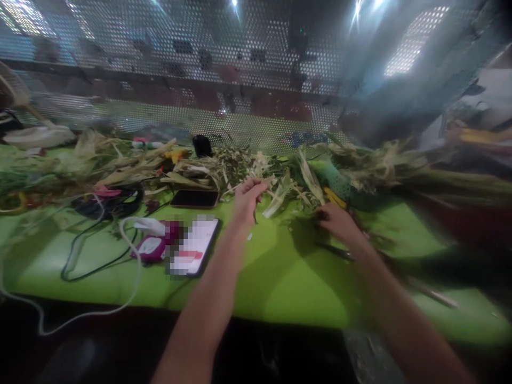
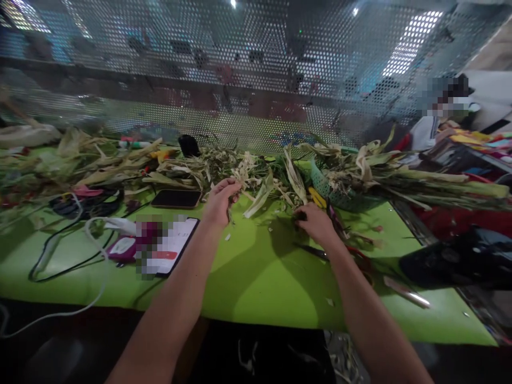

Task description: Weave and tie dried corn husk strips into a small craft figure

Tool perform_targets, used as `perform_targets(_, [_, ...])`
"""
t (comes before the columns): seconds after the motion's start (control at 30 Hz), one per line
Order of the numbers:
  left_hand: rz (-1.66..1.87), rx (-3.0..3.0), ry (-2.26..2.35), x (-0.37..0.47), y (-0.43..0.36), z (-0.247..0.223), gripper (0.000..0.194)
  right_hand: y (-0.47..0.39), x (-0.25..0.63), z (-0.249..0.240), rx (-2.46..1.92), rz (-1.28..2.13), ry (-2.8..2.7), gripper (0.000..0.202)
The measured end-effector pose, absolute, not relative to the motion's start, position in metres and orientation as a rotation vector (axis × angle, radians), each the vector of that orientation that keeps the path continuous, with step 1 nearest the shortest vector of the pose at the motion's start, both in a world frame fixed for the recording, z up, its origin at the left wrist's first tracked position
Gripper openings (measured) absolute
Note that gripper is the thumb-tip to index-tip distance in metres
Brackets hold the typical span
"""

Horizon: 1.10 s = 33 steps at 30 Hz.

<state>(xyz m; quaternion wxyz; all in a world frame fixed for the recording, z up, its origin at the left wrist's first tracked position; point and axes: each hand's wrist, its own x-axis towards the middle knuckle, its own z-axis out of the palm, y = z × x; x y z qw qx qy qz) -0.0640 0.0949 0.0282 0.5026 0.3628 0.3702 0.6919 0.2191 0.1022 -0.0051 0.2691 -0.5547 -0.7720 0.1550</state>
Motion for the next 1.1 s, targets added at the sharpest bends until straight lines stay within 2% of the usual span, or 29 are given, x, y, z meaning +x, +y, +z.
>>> perform_targets(0.07, [1.593,0.914,0.855,-0.060,0.094,0.026,0.019,0.102,0.216,-0.002,-1.504,0.485,-1.961,0.019])
perform_targets(0.23, [1.353,0.984,0.828,-0.048,0.089,0.020,0.023,0.096,0.210,0.014,-1.380,0.850,-1.522,0.037])
perform_targets(0.37, [1.172,1.080,0.812,-0.036,0.081,0.017,0.020,0.094,0.207,0.019,-1.215,0.994,-1.305,0.043])
perform_targets(0.67, [1.037,1.174,0.753,-0.012,0.069,0.016,0.010,0.085,0.192,0.016,-1.117,1.014,-1.306,0.038])
perform_targets(0.83, [0.959,1.216,0.777,-0.004,0.066,0.010,0.013,0.081,0.186,0.014,-1.097,0.855,-1.369,0.037])
perform_targets(0.97, [0.990,1.217,0.782,-0.001,0.063,0.010,0.015,0.075,0.184,0.017,-1.073,0.916,-1.362,0.042])
perform_targets(1.1, [1.025,1.140,0.764,0.000,0.061,0.010,0.016,0.069,0.181,0.022,-1.095,0.898,-1.421,0.038])
